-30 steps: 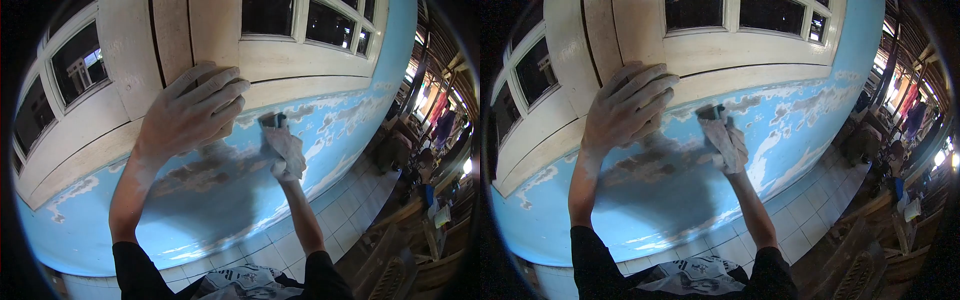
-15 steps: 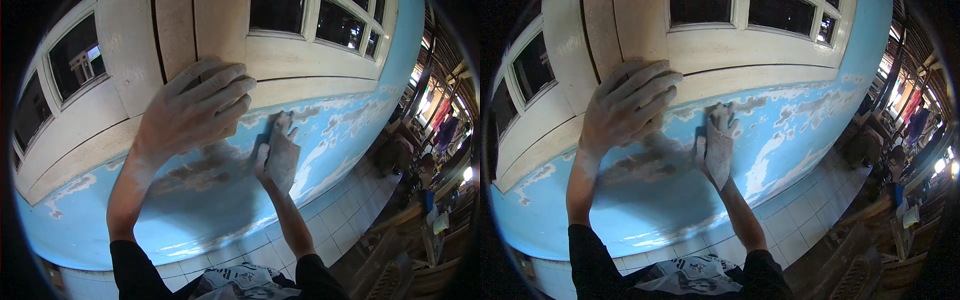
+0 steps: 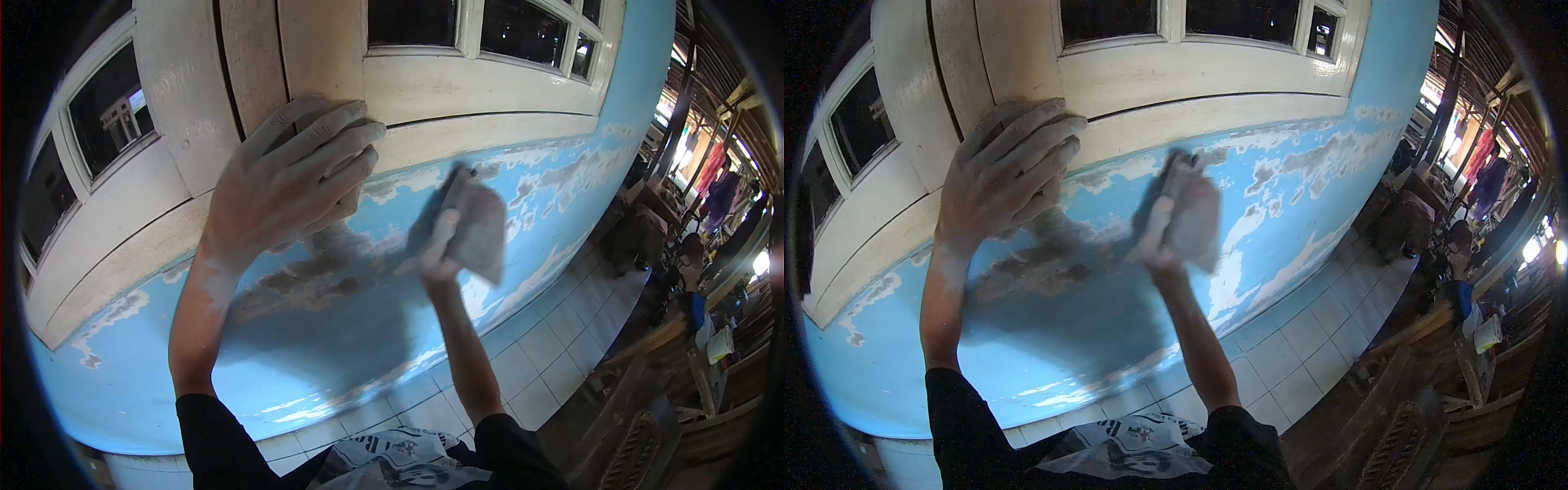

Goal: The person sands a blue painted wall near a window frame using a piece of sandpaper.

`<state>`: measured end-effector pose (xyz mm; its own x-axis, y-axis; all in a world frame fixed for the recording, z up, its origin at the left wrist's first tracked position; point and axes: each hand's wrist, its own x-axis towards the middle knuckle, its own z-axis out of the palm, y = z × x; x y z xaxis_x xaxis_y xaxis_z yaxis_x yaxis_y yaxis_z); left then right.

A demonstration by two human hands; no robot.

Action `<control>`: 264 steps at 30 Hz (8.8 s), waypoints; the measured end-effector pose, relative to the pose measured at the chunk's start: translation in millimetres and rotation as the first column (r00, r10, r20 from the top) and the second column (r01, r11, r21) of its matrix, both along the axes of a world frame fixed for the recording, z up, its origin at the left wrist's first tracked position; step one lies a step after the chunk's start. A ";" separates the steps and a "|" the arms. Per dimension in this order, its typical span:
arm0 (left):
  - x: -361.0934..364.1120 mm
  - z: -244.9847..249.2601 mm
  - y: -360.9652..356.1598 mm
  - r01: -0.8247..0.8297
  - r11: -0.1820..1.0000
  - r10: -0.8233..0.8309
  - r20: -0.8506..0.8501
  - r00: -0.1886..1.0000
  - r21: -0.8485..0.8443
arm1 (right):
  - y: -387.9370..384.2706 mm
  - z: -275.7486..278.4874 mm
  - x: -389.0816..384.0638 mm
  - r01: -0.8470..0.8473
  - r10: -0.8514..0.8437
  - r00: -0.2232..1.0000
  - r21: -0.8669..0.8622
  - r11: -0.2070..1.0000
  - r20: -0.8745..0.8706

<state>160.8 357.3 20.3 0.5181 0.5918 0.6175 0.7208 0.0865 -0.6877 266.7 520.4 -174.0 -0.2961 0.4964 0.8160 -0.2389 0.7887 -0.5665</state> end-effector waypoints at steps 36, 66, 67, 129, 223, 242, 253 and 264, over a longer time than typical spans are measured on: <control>-5.1 -2.6 0.9 0.024 1.000 -0.024 0.006 1.000 0.005 | -30.3 28.2 16.6 0.331 -0.286 0.935 0.233 0.914 -0.207; -5.8 -2.2 2.2 0.032 0.999 -0.032 0.009 0.999 0.018 | -53.8 32.6 20.1 0.294 -0.266 0.956 0.437 0.850 -0.125; -6.2 -3.4 1.8 0.034 0.999 -0.034 0.007 0.999 0.011 | -54.7 45.4 17.1 0.326 -0.287 0.945 0.402 0.856 -0.156; -14.3 -9.3 4.8 0.066 0.996 -0.064 -0.033 0.997 0.059 | -70.3 -3.8 19.0 0.282 -0.306 0.952 0.465 0.839 -0.024; 6.4 -0.1 3.6 -0.039 0.998 0.043 -0.099 0.994 0.048 | -14.5 -4.6 54.7 0.283 -0.303 0.953 0.394 0.875 -0.010; 6.3 -0.7 1.5 -0.079 0.996 0.084 -0.116 0.990 0.046 | 12.9 23.7 59.7 0.396 -0.386 0.918 0.215 0.893 -0.087; 6.4 0.4 2.9 -0.080 0.996 0.085 -0.120 0.989 0.045 | -9.9 15.2 34.9 0.049 -0.004 0.987 0.276 0.960 -0.160; 6.5 0.2 1.2 -0.079 0.996 0.083 -0.118 0.990 0.033 | -8.3 27.5 37.7 0.420 -0.407 0.901 0.543 0.728 -0.150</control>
<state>167.3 358.6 20.5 0.5402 0.6179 0.5714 0.6235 0.1622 -0.7648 304.4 512.1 -146.5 -0.1496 0.0314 0.9883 0.1789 0.9838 -0.0042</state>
